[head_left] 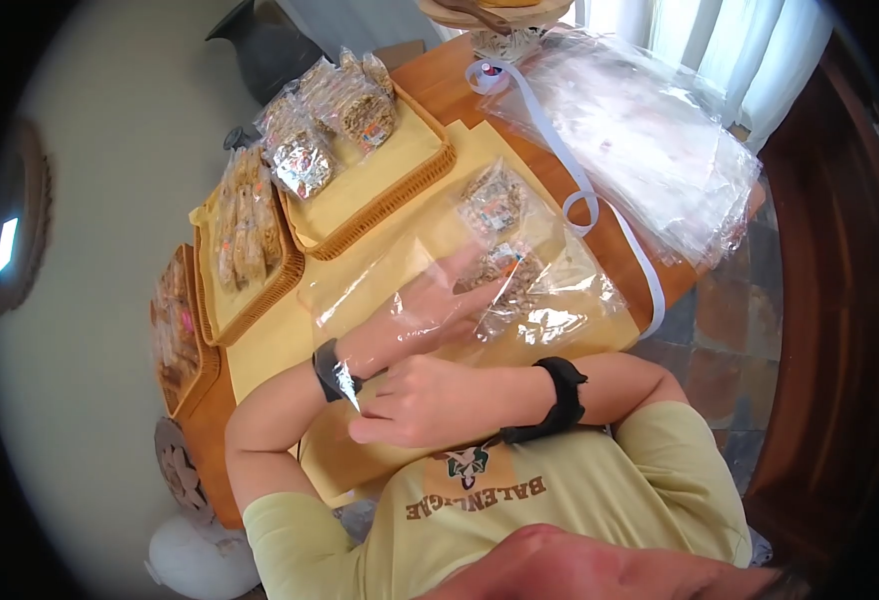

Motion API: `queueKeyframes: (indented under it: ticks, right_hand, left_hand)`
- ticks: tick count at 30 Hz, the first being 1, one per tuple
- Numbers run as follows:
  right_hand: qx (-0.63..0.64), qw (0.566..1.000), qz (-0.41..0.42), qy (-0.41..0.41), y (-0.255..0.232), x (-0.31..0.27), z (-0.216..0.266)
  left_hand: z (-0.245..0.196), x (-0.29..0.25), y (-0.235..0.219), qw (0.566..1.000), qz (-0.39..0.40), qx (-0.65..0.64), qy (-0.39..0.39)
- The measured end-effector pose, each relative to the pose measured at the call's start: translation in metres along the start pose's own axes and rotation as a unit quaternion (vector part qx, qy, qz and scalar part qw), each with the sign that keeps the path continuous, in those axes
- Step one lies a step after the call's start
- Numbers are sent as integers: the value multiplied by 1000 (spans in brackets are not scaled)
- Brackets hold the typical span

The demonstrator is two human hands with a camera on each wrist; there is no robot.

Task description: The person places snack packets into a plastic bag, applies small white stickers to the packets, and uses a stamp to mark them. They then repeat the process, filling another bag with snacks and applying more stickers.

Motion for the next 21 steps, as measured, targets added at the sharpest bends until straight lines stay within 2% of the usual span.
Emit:
queueKeyframes:
  ticks: [2, 3, 5, 6, 7, 8, 9, 11, 12, 14, 15, 16, 17, 18, 20, 21]
  right_hand:
    - [15, 1000, 10, 0, 2, 0, 1]
    - [24, 1000, 18, 3, 2, 1, 1]
    - [19, 999, 26, 5, 8, -2, -3]
    - [13, 999, 31, 9, 10, -3, -4]
    - [10, 999, 32, 9, 10, -3, -5]
    - [18, 999, 25, 11, 8, -3, -8]
    - [28, 999, 18, 13, 7, -2, -9]
    - [30, 999, 18, 10, 8, -2, -11]
    - [32, 999, 16, 11, 8, -2, -11]
    - [38, 999, 10, 14, 9, -2, -11]
    - [45, 999, 4, 17, 9, -1, -11]
    - [48, 999, 7, 13, 10, -1, -10]
    - [55, 998, 38, 17, 11, -2, -10]
    - [61, 995, 70, 19, 13, -2, -10]
    - [84, 992, 86, 23, 14, -4, -13]
    - [101, 989, 97, 37, 15, -4, -15]
  left_hand:
    - [2, 8, -1, 996, -14, 84, 0]
    - [1, 15, 0, 996, -17, 82, 1]
    - [-1, 30, -5, 990, -129, 19, -48]
    - [3, 32, -8, 991, -128, 20, -45]
    - [-3, 31, -12, 960, -140, 222, 95]
    - [-8, 28, -10, 871, -144, 411, 228]
    - [-6, 28, -10, 870, -147, 411, 228]
    - [-3, 24, -14, 957, -157, 188, 158]
    - [-7, 20, -15, 956, -159, 188, 158]
    - [-23, 4, -10, 972, -7, 232, -47]
    - [-14, 5, -9, 972, -10, 229, -47]
    - [-7, 7, -5, 947, -3, 309, 88]
    - [-4, 4, -1, 898, 0, 382, 219]
    - [1, 8, 1, 900, -9, 379, 216]
    - [1, 20, 3, 900, -24, 404, 165]
    - [1, 20, 0, 900, -32, 402, 164]
Point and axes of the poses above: each hand's wrist, its own x-axis towards the middle knuckle, its own y-axis out of the palm, z = x × y, the point moved 3 cm from there along x, towards the middle knuckle, and after that the axes turned 6 degrees about z, right-handed, at the moved point
